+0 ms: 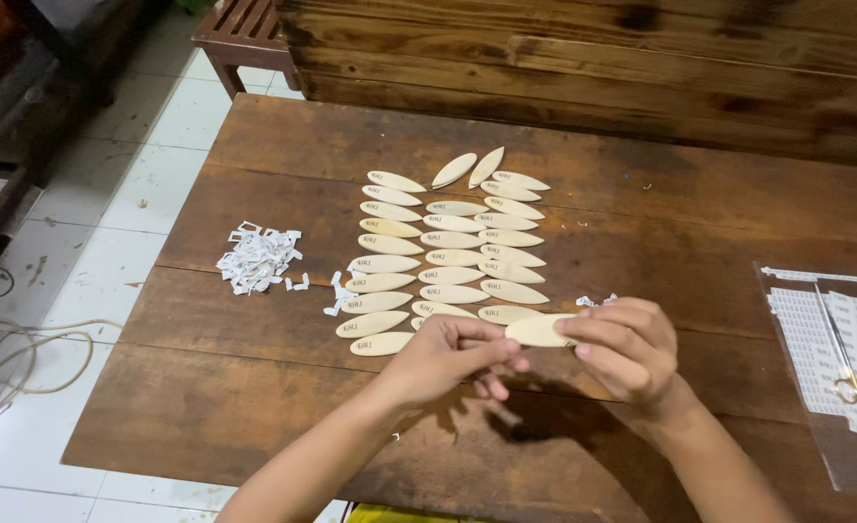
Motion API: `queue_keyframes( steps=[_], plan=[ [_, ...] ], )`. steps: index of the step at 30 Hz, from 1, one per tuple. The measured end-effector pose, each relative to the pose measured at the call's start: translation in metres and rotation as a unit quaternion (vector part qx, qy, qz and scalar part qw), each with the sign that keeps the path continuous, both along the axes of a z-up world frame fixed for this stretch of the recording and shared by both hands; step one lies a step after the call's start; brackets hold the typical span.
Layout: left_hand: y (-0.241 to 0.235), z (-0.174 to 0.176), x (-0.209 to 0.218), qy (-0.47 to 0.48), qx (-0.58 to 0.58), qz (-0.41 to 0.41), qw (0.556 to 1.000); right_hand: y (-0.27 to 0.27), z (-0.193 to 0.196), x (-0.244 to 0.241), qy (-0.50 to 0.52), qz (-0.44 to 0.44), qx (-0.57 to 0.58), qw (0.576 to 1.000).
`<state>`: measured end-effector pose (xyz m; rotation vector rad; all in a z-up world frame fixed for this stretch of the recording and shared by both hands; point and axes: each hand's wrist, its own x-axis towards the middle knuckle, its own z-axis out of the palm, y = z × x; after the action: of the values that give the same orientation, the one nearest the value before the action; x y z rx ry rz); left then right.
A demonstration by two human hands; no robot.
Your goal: The person arranges multiple light-colored wooden leaf-shaped pieces on a wooden table. They pick up small white paper labels, peel off backing, and press each label onto a wooden piece one at a time. The labeled pieces are placed back into a neat grid on the table.
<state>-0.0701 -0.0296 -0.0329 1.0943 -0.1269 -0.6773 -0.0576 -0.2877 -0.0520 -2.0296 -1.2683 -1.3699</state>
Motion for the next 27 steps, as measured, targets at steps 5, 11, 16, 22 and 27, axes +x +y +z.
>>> queue_keyframes(
  steps=[5, 11, 16, 22, 27],
  plan=[
    [-0.013, 0.009, 0.019, -0.050, -0.008, 0.022, 0.998, -0.012, 0.021, 0.011, -0.082, -0.007, -0.009, 0.997],
    [-0.021, 0.038, 0.029, -0.096, -0.015, 0.062, 0.993, -0.030, 0.032, 0.028, -0.147, -0.025, -0.019, 0.989],
    [-0.027, 0.070, 0.031, -0.221, -0.010, 0.194, 0.956, 0.016, 0.077, 0.008, 0.040, -0.096, 0.027, 0.994],
    [-0.038, 0.081, 0.027, -0.255, 0.030, 0.279, 0.925, 0.066, 0.105, -0.020, 0.303, -0.067, 0.290, 0.905],
    [-0.042, 0.078, 0.023, -0.267, -0.008, 0.252, 0.930, 0.089, 0.110, -0.020, 0.256, -0.129, 0.323, 0.902]
  ],
)
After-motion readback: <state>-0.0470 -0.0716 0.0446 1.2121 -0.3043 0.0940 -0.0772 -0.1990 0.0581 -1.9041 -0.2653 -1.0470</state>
